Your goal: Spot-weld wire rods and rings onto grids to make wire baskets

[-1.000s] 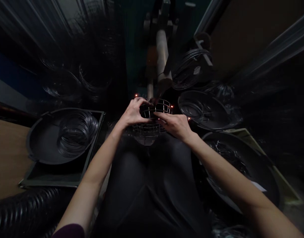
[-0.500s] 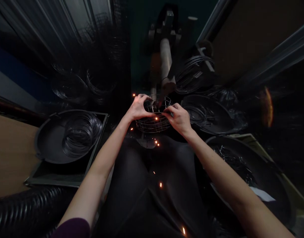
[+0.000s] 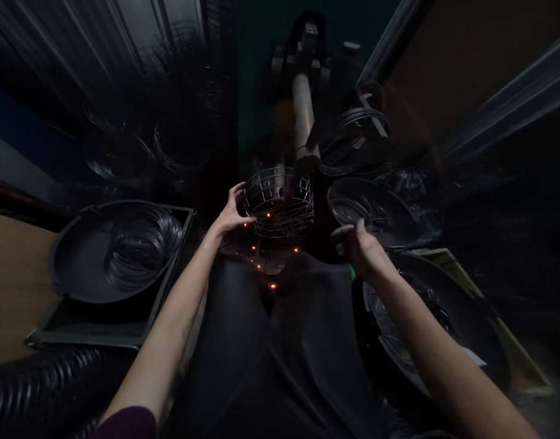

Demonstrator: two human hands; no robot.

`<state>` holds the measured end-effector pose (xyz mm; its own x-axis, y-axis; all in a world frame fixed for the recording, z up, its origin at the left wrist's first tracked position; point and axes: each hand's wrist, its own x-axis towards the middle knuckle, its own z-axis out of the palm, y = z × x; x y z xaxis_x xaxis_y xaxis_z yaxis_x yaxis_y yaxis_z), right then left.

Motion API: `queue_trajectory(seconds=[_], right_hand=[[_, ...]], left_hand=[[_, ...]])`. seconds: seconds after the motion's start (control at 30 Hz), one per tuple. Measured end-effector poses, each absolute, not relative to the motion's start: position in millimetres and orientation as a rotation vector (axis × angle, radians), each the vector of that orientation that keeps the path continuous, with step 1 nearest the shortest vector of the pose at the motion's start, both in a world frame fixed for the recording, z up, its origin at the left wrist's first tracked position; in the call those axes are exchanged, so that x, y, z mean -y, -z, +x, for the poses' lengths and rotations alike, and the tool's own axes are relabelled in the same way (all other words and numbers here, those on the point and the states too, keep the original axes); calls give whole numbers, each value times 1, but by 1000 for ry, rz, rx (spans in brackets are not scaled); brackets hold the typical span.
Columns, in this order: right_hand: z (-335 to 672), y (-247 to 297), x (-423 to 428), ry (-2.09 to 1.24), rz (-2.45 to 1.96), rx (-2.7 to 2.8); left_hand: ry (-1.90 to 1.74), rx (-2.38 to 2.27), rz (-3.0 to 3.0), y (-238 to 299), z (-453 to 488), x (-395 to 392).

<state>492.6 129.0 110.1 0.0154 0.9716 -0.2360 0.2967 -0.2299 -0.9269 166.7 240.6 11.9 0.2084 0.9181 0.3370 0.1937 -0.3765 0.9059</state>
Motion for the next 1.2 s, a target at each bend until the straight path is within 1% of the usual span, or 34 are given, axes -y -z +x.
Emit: queue_trajectory(seconds=[0.07, 0.13, 0.17, 0.23, 0.33, 0.4, 0.5, 0.53, 0.57, 0.7, 0.8, 0.9, 0.97, 1.2], right_hand=[[493, -104, -110, -1642, -1572, 1080], [485, -104, -95, -1932, -1478, 931], [478, -107, -89, -2000, -1429, 930], [464, -117, -85, -2006, -1356, 1057], [442, -139, -97, -1789, -1353, 1389], [428, -149, -114, -1635, -1374, 1594], [410, -155, -142, -1474, -1436, 1869], [406, -155, -149, -1370, -1473, 1967], [402, -154, -154, -1219, -1508, 2074], [399, -148, -155, -418, -1540, 2565], [408, -141, -146, -73, -1499, 2832], [419, -134, -144, 105, -1446, 2886], [425, -131, -147, 167, -1410, 2863], [425, -137, -156, 197, -1418, 2848]], left_hand=[[-1271, -1076, 1649, -3, 165, -236], [-1314, -1117, 1614, -8, 166, -230], [-1328, -1131, 1617, -14, 165, -225], [-1343, -1146, 1677, -30, 163, -213], [-1294, -1185, 1919, -58, 161, -191], [-1185, -1241, 2112, -73, 164, -179], [-1018, -1280, 2311, -87, 176, -168], [-983, -1276, 2352, -89, 181, -166], [-961, -1269, 2383, -90, 185, -165], [-931, -1271, 2401, -90, 196, -168], [-943, -1272, 2379, -90, 201, -172], [-945, -1266, 2375, -92, 206, -176], [-935, -1263, 2371, -93, 210, -179], [-902, -1267, 2365, -96, 212, -190]])
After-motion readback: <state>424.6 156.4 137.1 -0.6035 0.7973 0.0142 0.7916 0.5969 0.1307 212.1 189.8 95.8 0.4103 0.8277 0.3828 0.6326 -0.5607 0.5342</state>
